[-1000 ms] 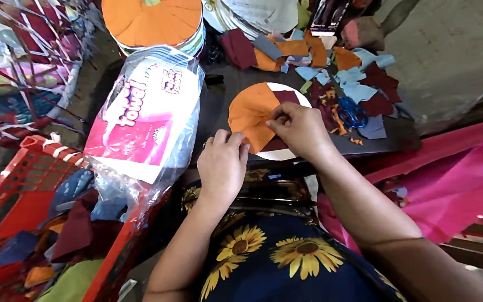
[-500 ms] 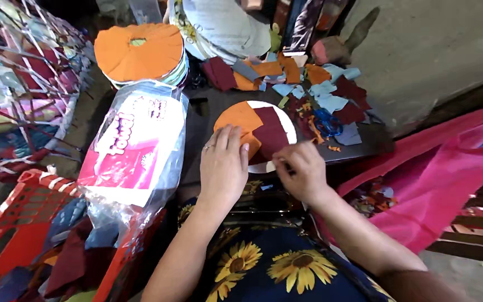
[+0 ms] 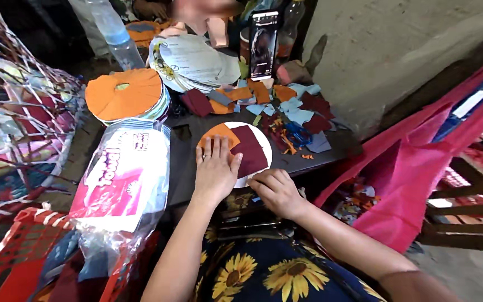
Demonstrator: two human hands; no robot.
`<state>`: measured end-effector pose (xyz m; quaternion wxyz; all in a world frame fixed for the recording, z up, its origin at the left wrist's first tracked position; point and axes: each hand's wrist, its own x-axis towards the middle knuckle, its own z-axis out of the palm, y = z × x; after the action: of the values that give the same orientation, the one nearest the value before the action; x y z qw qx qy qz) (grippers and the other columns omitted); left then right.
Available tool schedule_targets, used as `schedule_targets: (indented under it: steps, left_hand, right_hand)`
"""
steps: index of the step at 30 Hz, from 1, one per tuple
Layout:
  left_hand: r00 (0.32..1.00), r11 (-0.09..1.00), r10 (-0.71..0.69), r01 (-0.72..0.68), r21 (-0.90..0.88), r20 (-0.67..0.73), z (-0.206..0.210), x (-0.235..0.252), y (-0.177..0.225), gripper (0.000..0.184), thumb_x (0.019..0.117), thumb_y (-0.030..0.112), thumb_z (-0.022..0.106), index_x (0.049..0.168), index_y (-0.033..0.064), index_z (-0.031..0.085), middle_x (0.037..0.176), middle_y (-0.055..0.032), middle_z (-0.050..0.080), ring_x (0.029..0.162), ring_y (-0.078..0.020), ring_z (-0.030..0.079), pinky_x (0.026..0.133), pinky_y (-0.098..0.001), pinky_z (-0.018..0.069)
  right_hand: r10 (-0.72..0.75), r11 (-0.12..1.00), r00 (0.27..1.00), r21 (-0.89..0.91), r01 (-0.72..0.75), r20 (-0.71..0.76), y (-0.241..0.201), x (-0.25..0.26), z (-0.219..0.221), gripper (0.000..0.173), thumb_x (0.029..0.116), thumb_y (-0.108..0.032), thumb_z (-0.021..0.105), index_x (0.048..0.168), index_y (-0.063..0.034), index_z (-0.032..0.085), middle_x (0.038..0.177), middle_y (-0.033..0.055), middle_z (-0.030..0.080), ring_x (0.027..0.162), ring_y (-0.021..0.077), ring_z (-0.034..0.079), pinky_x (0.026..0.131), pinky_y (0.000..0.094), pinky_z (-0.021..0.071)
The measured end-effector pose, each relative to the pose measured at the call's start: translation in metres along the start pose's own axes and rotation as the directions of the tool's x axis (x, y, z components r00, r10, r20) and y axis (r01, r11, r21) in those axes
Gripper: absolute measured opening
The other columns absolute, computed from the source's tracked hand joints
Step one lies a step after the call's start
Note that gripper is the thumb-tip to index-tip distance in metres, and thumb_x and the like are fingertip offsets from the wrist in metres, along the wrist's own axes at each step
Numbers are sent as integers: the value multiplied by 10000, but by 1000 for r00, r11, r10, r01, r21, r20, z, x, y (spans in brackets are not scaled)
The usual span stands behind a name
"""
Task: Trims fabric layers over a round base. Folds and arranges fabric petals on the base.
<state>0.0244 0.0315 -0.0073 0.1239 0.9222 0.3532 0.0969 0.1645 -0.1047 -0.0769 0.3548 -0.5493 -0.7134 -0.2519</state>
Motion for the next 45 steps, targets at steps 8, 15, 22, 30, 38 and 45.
schedule_targets:
  steps: [8, 15, 22, 30, 38, 45]
  left_hand:
    - [815, 950, 18, -194, -243, -580, 7, -36, -13, 673, 1105, 468, 182, 1469, -1, 500, 1528, -197, 490, 1505, -363, 335, 1238, -544, 217]
    - [772, 966, 54, -202, -164, -634, 8, -48, -31, 679, 1105, 475, 197, 1388, -12, 575, 1434, -224, 573, 1444, -388, 425, 1201, -515, 302]
    - [739, 938, 71, -278, -207, -670, -28, -19, -29, 637, 1109, 428, 232, 1355, -32, 596, 1423, -227, 578, 1435, -383, 435, 1195, -502, 314]
    - [718, 856, 25, -375, -357, -696, -74, 30, -10, 567, 1117, 340, 257, 1298, -53, 623, 1372, -231, 598, 1369, -306, 507, 1152, -434, 379]
    - [761, 716, -66, -414, -562, -645, -85, 69, 0, 506, 1113, 251, 256, 1272, -42, 636, 1298, -188, 635, 1271, -197, 562, 1107, -369, 409]
    - [902, 516, -166, -266, -814, -400, -56, 80, -9, 483, 1114, 218, 242, 1286, -69, 590, 1298, -193, 627, 1223, -192, 593, 1048, -356, 464]
  right_hand:
    - [-26, 998, 996, 63, 21, 82, -13, 29, 5, 179, 955, -3, 563, 990, -85, 718, 987, 100, 729, 943, 273, 693, 821, 417, 539]
    - [340, 925, 899, 74, -372, 276, 36, 90, -23, 207, 1009, -134, 603, 1096, -2, 737, 1108, 199, 709, 1080, 382, 677, 922, 568, 539]
    - [656, 696, 638, 2, -718, 405, 154, 174, -16, 268, 1038, -139, 571, 1164, 64, 691, 1182, 272, 674, 1140, 414, 637, 1009, 598, 462]
    - [767, 556, 459, -108, -824, 449, 181, 187, 31, 378, 1020, -252, 639, 1165, 95, 678, 1241, 327, 631, 1219, 483, 581, 1042, 646, 425]
    - [817, 423, 413, 68, -904, 403, 194, 173, 35, 301, 1031, -180, 602, 1189, 64, 677, 1241, 291, 636, 1151, 434, 618, 986, 618, 475]
    - [834, 238, 389, 381, -893, 391, 199, 165, 20, 278, 1039, -148, 592, 1254, 25, 619, 1233, 221, 610, 1046, 291, 619, 896, 489, 527]
